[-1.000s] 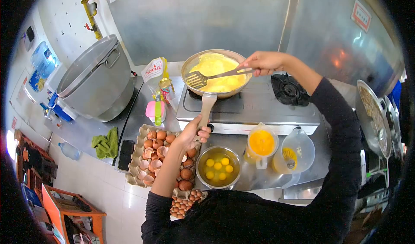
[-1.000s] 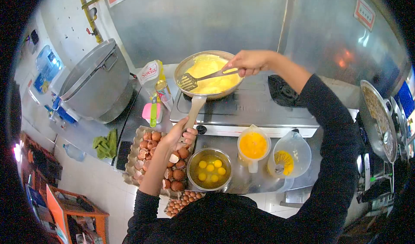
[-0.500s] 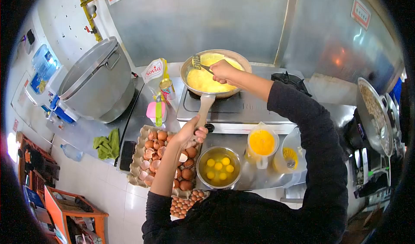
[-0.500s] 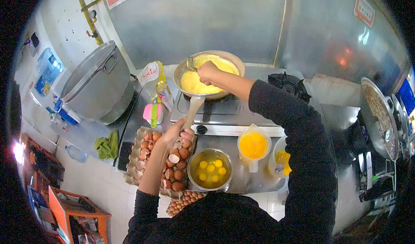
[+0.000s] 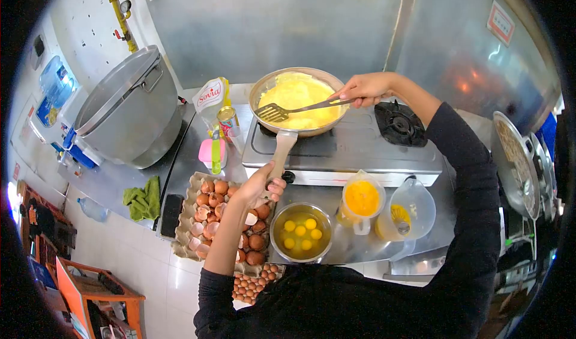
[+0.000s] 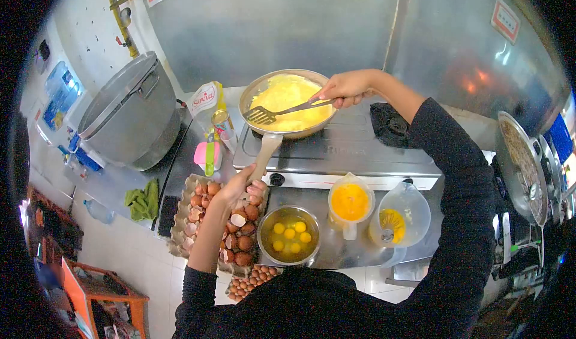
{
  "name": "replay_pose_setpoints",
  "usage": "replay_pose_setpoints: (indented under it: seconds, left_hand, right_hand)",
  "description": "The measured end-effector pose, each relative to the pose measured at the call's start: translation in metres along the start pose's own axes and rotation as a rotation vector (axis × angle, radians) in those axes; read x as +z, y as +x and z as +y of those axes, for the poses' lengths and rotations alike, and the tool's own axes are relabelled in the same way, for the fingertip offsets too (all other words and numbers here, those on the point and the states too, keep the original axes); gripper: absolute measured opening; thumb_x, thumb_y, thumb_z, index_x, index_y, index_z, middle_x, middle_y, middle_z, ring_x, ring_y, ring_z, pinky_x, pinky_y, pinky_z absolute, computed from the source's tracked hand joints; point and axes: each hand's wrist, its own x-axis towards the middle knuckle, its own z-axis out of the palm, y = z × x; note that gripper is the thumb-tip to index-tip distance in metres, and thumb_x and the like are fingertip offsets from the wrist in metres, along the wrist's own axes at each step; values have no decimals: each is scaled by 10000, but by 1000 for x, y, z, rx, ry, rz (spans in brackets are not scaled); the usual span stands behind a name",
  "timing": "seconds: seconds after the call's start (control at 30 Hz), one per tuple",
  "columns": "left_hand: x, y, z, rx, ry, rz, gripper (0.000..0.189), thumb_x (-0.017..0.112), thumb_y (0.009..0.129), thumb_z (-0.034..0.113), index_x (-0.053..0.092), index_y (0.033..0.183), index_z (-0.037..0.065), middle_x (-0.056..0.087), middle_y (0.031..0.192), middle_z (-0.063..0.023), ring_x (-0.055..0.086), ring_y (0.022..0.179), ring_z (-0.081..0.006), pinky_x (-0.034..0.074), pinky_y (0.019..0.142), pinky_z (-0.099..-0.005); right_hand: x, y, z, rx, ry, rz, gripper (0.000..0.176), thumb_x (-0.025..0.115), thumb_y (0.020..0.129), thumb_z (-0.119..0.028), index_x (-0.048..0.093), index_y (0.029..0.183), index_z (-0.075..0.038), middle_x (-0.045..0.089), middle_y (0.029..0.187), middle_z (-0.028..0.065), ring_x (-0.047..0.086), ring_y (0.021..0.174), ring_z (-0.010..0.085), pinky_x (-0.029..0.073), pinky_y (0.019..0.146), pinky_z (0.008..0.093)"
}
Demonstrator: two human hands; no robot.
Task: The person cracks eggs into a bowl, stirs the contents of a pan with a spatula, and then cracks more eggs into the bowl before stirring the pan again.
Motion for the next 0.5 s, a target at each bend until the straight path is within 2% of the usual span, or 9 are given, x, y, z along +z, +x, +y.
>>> replay_pose_setpoints:
  seconds: [0.07,0.17,0.27,0.37,0.47,0.5]
  left_hand:
    - [2,-1,0,-5,10,10,237,281,855,352,317,865,118,299,593,40,279,452,-36,278,426,-192]
    - [4,-2,0,-10,27,29,234,280,856,351,316,864,120,299,596,38,280,451,-36,279,428,-193]
    - [7,-2,-1,-10,18,34,226,276,857,349,310,869,125,300,597,37,282,450,-32,279,427,-190]
    - [12,-2,-3,5,26,42,219,267,859,348,299,878,133,302,598,38,286,451,-26,273,419,-182]
    - [8,0,-5,21,9,32,214,259,862,347,291,888,137,306,599,39,287,449,-21,267,409,-174]
    - [6,0,-4,23,-5,30,214,257,862,348,289,889,138,308,599,39,287,447,-21,265,405,-173]
  right_hand:
    - [3,11,0,-53,16,23,347,370,856,-224,388,1189,-131,370,549,-39,234,373,15,177,321,166]
    - [16,36,-11,-78,16,187,346,355,852,-209,398,1178,-103,393,550,-22,251,364,20,190,312,175]
    - [30,72,-22,-42,73,333,317,347,838,-201,460,1093,-51,429,559,14,269,352,31,195,303,191]
    - [34,95,-35,43,91,438,263,361,813,-194,503,928,-6,461,562,59,285,341,56,192,299,208]
    - [35,112,-36,128,226,614,218,401,782,-195,485,804,5,477,550,92,298,335,84,189,295,228]
    - [6,143,-15,201,190,513,198,426,752,-187,479,757,4,473,525,95,294,331,101,199,293,248]
